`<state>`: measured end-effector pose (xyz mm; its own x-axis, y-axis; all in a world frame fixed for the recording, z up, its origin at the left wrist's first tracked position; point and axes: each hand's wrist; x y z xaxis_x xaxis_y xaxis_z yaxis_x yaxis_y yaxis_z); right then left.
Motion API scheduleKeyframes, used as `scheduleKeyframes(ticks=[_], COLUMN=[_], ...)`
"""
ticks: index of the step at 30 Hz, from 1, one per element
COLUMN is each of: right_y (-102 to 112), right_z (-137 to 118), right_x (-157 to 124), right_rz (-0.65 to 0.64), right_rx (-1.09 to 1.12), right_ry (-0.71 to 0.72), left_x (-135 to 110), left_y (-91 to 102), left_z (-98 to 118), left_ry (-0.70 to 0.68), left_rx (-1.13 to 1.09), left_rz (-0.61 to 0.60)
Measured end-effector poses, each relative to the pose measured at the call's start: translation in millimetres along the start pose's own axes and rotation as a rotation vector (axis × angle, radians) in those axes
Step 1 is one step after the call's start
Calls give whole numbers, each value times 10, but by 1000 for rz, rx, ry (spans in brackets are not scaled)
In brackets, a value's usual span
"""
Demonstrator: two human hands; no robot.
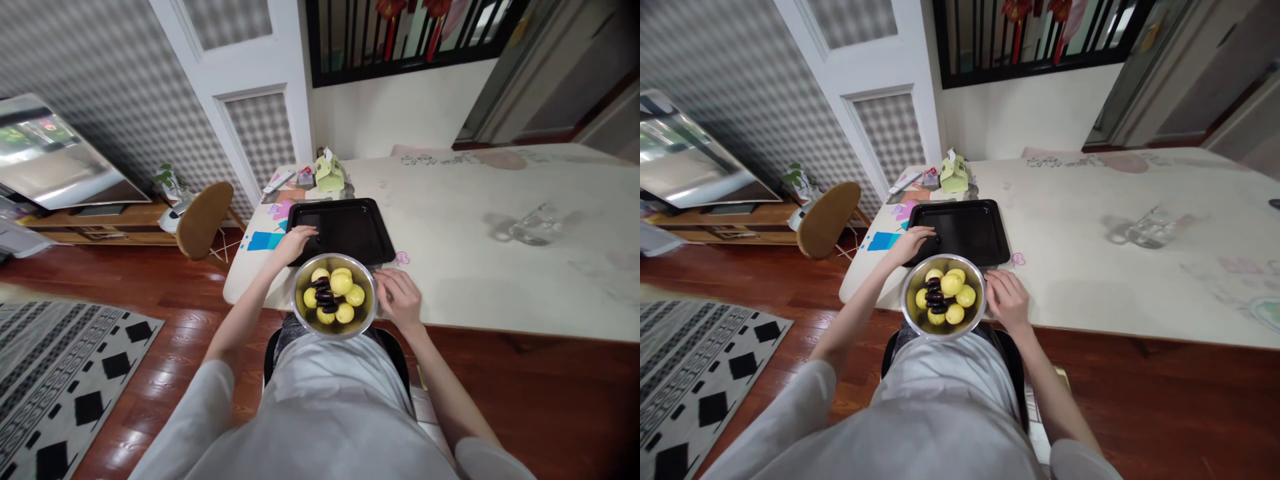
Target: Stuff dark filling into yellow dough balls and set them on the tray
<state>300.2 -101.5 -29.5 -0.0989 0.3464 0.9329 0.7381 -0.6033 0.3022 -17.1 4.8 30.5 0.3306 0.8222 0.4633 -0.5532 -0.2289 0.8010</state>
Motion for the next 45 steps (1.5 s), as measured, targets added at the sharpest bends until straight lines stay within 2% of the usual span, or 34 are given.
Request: scheduleKeyframes(ticks=[2, 4, 7, 10, 12, 14, 16, 19, 22, 26, 33, 37, 45], right_y=[-4, -7, -11, -12, -12, -12, -12, -9, -5, 0, -7, -8, -9], right_z=[4, 7, 5, -2, -6, -6, -6, -7, -9, -8, 6, 6, 4], right_x=[-8, -18, -27, -27, -25, -23, -21, -15, -8, -3, -15, -23, -47], right_rz=[1, 3, 9, 13, 14, 14, 11, 6, -1, -9, -16, -16, -49], right_rx=[2, 2, -2, -13, -15, -11, -1, 13, 8, 10, 22, 21, 19], right_ry=[-3, -8, -14, -14, -12, -8, -10, -23, -22, -11, -33, -62, -101], left_x=[197, 315, 372, 338, 263, 126, -79, -466, -842, -1161, -1249, -1236, -1257], left_y=[-123, -231, -331, -321, -241, -111, 51, 276, 391, 342, 59, -64, -101], left_z=[-173, -256, -262, -196, -109, 37, 250, 643, 996, 1265, 1410, 1443, 1441], left_ry=[-37, -60, -66, -54, -38, -22, -21, -15, -23, -138, -203, -183, -124], left_rx=[41, 50, 51, 53, 35, -30, -123, -175, -177, -153, -83, -28, -29], left_rz=[-127, -173, -165, -130, -88, 4, 140, 251, 265, 241, 308, 291, 229])
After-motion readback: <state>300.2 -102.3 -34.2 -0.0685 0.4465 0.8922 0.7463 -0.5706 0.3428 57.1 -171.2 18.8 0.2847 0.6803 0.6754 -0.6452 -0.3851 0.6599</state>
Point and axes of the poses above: each hand's wrist, its own x-axis towards the middle knuckle, its own y-axis out of the back of the hand, z = x × y, and after that the axes turned 9 degrees about z, right-handed
